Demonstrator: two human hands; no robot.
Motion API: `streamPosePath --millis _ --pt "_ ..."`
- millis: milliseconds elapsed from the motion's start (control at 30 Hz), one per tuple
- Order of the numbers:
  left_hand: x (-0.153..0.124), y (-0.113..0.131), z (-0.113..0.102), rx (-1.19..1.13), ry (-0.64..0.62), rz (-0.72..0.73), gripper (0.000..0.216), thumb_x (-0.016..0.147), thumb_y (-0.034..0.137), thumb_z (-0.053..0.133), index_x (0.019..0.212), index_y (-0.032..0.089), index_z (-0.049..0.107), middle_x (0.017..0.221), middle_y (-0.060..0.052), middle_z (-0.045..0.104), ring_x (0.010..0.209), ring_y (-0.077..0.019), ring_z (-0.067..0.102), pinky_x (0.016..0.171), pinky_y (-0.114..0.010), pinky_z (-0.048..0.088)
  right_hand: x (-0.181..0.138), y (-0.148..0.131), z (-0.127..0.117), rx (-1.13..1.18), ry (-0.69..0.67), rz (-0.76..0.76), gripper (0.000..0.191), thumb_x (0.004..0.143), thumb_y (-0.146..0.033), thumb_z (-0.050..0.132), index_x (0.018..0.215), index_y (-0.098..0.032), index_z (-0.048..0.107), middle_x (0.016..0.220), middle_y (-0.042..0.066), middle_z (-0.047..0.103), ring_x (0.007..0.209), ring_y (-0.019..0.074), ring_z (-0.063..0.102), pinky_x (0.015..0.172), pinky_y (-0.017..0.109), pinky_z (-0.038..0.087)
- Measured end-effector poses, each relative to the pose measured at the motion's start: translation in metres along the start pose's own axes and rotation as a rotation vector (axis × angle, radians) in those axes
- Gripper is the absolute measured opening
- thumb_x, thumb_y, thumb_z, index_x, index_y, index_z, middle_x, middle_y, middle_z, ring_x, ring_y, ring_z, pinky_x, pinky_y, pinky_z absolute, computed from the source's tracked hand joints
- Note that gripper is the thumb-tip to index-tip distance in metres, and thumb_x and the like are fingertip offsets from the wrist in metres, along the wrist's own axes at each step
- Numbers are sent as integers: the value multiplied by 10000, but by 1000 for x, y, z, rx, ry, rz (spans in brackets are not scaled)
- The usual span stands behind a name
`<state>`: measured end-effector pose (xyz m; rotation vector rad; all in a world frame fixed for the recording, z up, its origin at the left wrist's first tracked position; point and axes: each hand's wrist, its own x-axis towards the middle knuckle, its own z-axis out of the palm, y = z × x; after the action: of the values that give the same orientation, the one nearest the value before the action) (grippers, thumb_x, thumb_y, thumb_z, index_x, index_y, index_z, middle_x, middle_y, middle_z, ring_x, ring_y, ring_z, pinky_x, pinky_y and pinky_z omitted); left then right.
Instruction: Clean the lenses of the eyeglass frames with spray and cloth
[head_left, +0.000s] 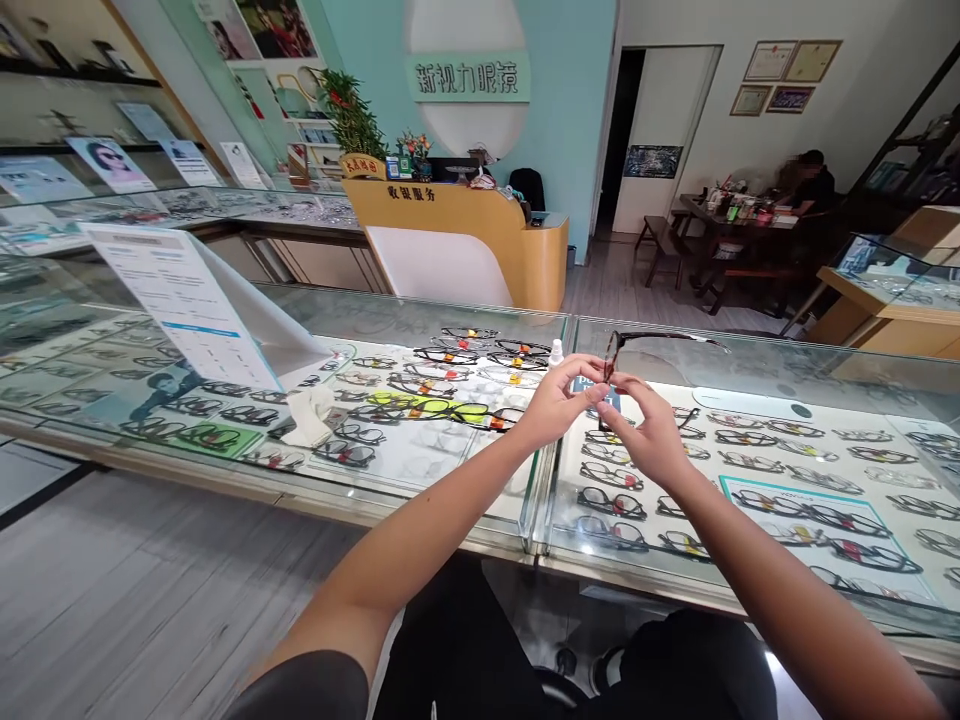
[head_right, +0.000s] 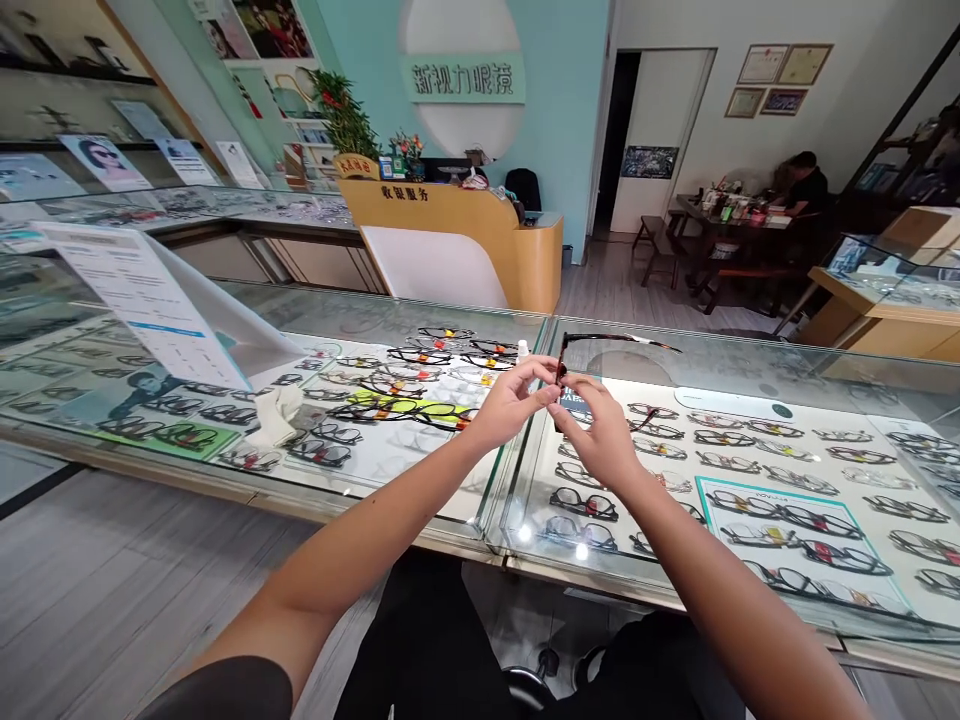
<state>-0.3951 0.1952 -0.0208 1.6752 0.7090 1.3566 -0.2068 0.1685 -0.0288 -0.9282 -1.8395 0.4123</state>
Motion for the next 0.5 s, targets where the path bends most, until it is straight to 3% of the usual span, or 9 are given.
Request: streamPosePath --millis 167,267,333,400,500 --pt "-16 24 -5 163 -39 -2 314 986 523 723 1144 260 788 1458 -140 627 1396 -306 604 1079 -461 557 0 7 -4 -11 43 -4 325 991 -499 718 1204 -255 734 1267 131 778 1192 330 720 1069 559 568" --pt "-38 48 -30 431 44 85 281 1025 452 685 1230 281 770 1436 -116 654 1395 -283 596 1192 -462 464 2 9 -10 -17 69 -9 301 991 -477 719 1185 -249 747 1277 130 786 1196 330 713 1073 568 555" --pt "-54 60 -65 608 165 108 239 1024 417 671 1175 254 759 1310 -104 703 1278 -268 643 1141 -428 480 3 8 -14 -20 85 3 307 993 -477 709 1193 -249 758 1283 126 785 1205 332 709 1074 570 550" --pt "-71 69 -113 799 312 47 214 1017 403 642 1095 227 737 1165 -94 728 1097 -252 670 1019 -390 514 5 6 -17 -26 104 16 315 990 -484 702 1194 -252 766 1285 127 784 1192 332 714 1055 560 557" --pt "-96 76 -199 1156 562 -242 217 1018 367 566 1069 202 698 1133 -100 741 986 -246 663 938 -370 496 6 4 -19 -36 119 23 308 984 -485 699 1184 -262 770 1271 124 785 1159 330 722 1011 538 571"
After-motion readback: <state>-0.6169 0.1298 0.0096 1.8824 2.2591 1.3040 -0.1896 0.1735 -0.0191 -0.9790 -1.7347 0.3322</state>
